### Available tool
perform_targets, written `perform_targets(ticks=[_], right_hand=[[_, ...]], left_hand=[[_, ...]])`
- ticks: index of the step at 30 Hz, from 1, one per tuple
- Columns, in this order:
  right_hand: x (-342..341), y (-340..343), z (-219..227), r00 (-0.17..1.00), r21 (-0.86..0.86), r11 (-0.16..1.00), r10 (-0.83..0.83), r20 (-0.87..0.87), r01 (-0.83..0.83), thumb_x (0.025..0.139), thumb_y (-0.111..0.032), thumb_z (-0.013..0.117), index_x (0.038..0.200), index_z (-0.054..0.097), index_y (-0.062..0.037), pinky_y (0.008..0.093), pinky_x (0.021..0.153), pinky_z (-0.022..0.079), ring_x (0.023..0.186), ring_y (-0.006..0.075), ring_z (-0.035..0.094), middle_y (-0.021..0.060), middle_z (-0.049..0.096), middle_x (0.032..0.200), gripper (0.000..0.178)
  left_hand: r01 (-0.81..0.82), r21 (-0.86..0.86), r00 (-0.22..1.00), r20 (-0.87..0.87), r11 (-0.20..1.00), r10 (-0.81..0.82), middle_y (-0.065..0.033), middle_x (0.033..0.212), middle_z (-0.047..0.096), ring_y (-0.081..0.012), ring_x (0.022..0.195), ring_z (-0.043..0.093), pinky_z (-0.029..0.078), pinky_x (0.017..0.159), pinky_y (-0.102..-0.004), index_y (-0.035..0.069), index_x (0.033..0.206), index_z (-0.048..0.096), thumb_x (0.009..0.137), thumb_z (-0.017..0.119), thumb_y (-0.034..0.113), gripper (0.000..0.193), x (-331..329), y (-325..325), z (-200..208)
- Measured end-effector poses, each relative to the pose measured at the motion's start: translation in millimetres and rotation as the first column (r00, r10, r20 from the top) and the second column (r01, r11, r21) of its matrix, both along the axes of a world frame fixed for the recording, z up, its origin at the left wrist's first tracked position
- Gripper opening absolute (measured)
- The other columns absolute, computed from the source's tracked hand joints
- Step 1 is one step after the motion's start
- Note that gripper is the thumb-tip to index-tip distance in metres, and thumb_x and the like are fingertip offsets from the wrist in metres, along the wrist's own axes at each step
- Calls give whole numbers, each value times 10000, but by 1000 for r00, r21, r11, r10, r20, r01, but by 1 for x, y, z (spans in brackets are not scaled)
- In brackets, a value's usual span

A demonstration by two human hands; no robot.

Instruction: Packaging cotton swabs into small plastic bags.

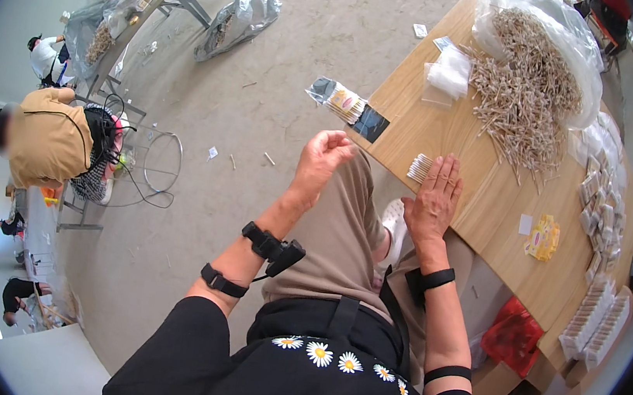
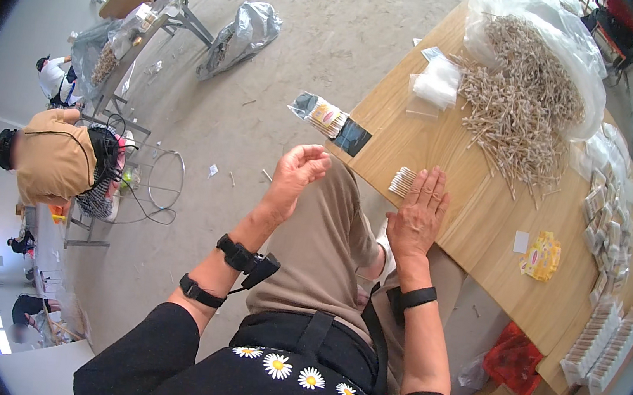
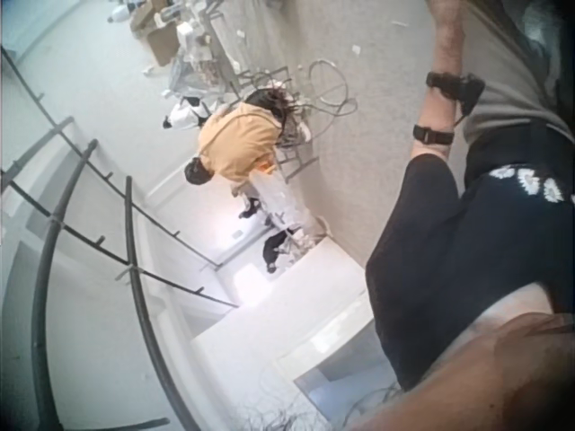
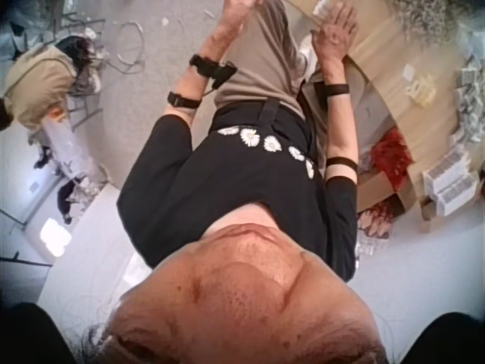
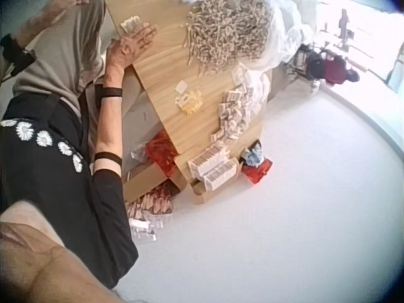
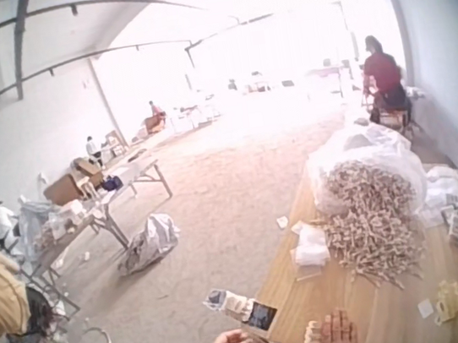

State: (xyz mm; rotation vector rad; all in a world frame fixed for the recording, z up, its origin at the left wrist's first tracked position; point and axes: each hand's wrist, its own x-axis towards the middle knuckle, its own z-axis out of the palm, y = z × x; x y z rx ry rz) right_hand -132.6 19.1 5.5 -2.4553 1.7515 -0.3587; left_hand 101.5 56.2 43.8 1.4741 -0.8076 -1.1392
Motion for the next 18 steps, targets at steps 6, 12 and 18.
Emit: perform_targets(ticks=[6, 12, 18], right_hand=[[1, -2, -2, 1000, -10, 1000, -11, -7, 11, 674, -227, 828, 1515, 283, 41, 484, 1228, 164, 1523, 359, 173, 216, 239, 1611, 1038], [4, -1, 4, 1000, 16, 1000, -16, 10, 16, 673, -228, 833, 1513, 286, 45, 480, 1228, 162, 1524, 356, 169, 214, 235, 1614, 1038], [4, 0, 7, 999, 70, 997, -35, 8, 34, 674, -227, 836, 1518, 270, 49, 481, 1229, 151, 1528, 361, 156, 217, 213, 1624, 1053]], left_hand=[[-235, 66, 853, -464, 970, 238, -117, 1169, 578, -238, 1110, 563, 487, 954, -391, 22, 1267, 529, 958, 688, 263, 423, 13, -16, -21], [-319, 201, 773, -510, 926, 376, -45, 990, 589, -182, 922, 574, 492, 844, -368, 76, 1122, 576, 810, 836, 414, 528, 44, -59, -61], [-306, 142, 754, -568, 941, 331, 4, 971, 641, -147, 875, 625, 526, 742, -334, 126, 1080, 601, 729, 898, 424, 548, 45, -94, -67]])
